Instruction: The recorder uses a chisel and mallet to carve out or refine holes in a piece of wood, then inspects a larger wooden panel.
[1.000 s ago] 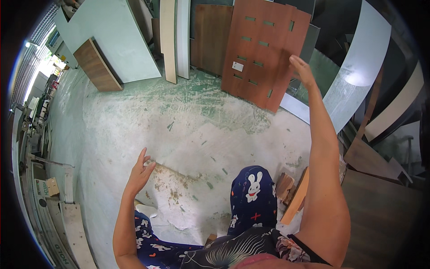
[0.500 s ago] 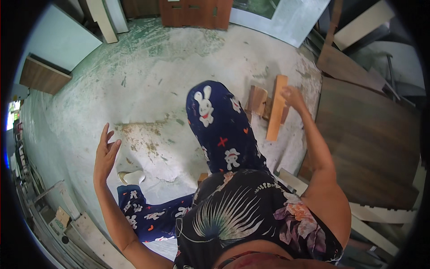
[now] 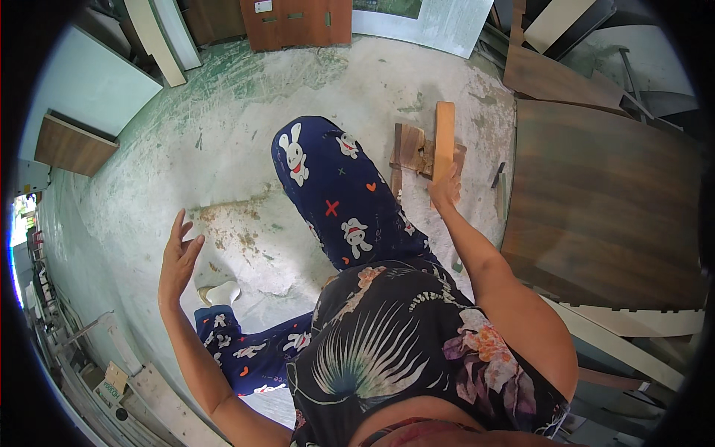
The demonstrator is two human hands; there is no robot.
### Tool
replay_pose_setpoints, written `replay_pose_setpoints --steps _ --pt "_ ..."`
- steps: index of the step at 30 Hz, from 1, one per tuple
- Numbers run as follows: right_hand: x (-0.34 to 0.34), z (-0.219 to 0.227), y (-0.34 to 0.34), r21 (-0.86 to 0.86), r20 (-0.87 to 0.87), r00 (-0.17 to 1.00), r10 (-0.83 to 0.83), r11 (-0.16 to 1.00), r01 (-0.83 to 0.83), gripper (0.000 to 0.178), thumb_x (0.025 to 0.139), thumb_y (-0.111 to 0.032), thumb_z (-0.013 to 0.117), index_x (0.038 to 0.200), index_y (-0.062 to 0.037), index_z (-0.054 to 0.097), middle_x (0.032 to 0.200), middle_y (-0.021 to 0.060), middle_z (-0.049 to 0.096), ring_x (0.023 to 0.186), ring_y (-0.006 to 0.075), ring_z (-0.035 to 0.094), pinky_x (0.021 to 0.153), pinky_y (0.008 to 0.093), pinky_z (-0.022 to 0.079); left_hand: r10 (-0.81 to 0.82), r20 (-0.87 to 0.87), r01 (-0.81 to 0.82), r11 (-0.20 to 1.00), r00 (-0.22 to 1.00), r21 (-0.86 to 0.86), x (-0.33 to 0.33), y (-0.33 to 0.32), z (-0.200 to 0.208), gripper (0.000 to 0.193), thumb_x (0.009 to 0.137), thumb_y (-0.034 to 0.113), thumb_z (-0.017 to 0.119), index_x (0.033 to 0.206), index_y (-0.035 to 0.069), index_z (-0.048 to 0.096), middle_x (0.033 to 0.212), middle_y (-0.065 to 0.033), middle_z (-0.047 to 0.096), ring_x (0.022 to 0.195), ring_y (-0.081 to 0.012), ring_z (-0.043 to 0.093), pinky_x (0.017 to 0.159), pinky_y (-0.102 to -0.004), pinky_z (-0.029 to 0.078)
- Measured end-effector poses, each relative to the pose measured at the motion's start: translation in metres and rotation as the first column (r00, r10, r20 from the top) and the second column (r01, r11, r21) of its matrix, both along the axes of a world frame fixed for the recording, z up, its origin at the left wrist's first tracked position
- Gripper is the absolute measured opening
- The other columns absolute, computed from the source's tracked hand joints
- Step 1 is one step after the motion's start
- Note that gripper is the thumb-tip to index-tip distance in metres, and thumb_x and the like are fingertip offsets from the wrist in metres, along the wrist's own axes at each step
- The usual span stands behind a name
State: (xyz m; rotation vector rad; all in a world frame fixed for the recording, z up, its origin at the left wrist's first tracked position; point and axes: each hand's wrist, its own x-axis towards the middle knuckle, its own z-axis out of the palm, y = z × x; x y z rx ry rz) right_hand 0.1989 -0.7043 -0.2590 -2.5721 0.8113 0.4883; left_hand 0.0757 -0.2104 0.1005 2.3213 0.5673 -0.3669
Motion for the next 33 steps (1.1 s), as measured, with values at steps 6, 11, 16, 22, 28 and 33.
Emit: replay_pose_setpoints --steps 6,11,16,22,28,33 --pt "0.000 0.009 -0.005 -0.180 0.313 0.917 0.246 0.964 -0.196 0.092 0.075 -0.023 0.074 0.150 -0.0129 0.022 0.143 0.0196 0.036 0.129 0.0381 0.040 0.100 0.0515 0.040 0.059 0.000 -0.059 0.998 0.998 0.030 -0.029 0.009 -0.005 0.070 0.093 0.025 0.063 0.151 0.013 0.027 0.138 -0.0286 0.046 0.105 -0.0290 0.063 0.090 -0.0363 0.050" --pt "0.007 0.009 0.030 -0.112 0.612 0.606 0.509 0.814 -0.571 0.087 0.075 -0.024 0.075 0.147 -0.0080 0.030 0.143 0.0210 0.035 0.129 0.0409 0.039 0.101 0.0511 0.039 0.065 -0.006 -0.064 0.994 0.998 0.088 -0.039 0.002 0.000 0.074 0.090 0.026 0.066 0.151 0.010 0.027 0.136 -0.0286 0.050 0.102 -0.0300 0.066 0.089 -0.0364 0.050" --pt "-0.001 -0.002 0.069 0.101 0.270 0.848 0.457 0.862 -0.496 0.102 0.074 -0.040 0.075 0.151 -0.0073 0.015 0.141 0.0280 0.034 0.123 0.0474 0.044 0.094 0.0543 0.043 0.080 -0.017 -0.077 0.986 0.997 0.149 -0.048 -0.012 0.013 0.075 0.088 0.025 0.067 0.150 0.009 0.027 0.136 -0.0277 0.050 0.102 -0.0313 0.066 0.091 -0.0383 0.049" --pt "-0.007 -0.023 0.072 0.221 0.182 0.868 0.462 0.841 -0.494 0.107 0.076 -0.039 0.073 0.152 -0.0080 0.005 0.134 0.0281 0.042 0.121 0.0429 0.049 0.090 0.0523 0.046 0.135 -0.053 -0.126 0.980 0.989 0.154 -0.059 -0.009 0.013 0.075 0.088 0.024 0.067 0.150 0.009 0.028 0.137 -0.0277 0.049 0.104 -0.0321 0.065 0.091 -0.0387 0.049" --pt "-0.016 -0.018 0.065 0.176 0.297 0.862 0.411 0.863 -0.473 0.101 0.075 -0.021 0.070 0.152 -0.0073 0.006 0.127 0.0273 0.048 0.116 0.0419 0.052 0.092 0.0478 0.046 0.123 -0.056 -0.117 0.989 0.991 0.092 -0.061 -0.004 -0.005 0.074 0.089 0.024 0.067 0.150 0.010 0.028 0.137 -0.0281 0.049 0.105 -0.0320 0.064 0.088 -0.0385 0.051" --pt "-0.017 -0.010 0.058 0.179 0.292 0.873 0.391 0.874 -0.451 0.101 0.074 -0.020 0.072 0.152 -0.0067 0.008 0.127 0.0275 0.049 0.115 0.0419 0.053 0.092 0.0483 0.046 0.129 -0.066 -0.127 0.991 0.989 0.033 -0.056 -0.002 -0.010 0.072 0.091 0.024 0.065 0.151 0.011 0.028 0.136 -0.0300 0.048 0.105 -0.0321 0.064 0.086 -0.0390 0.051"
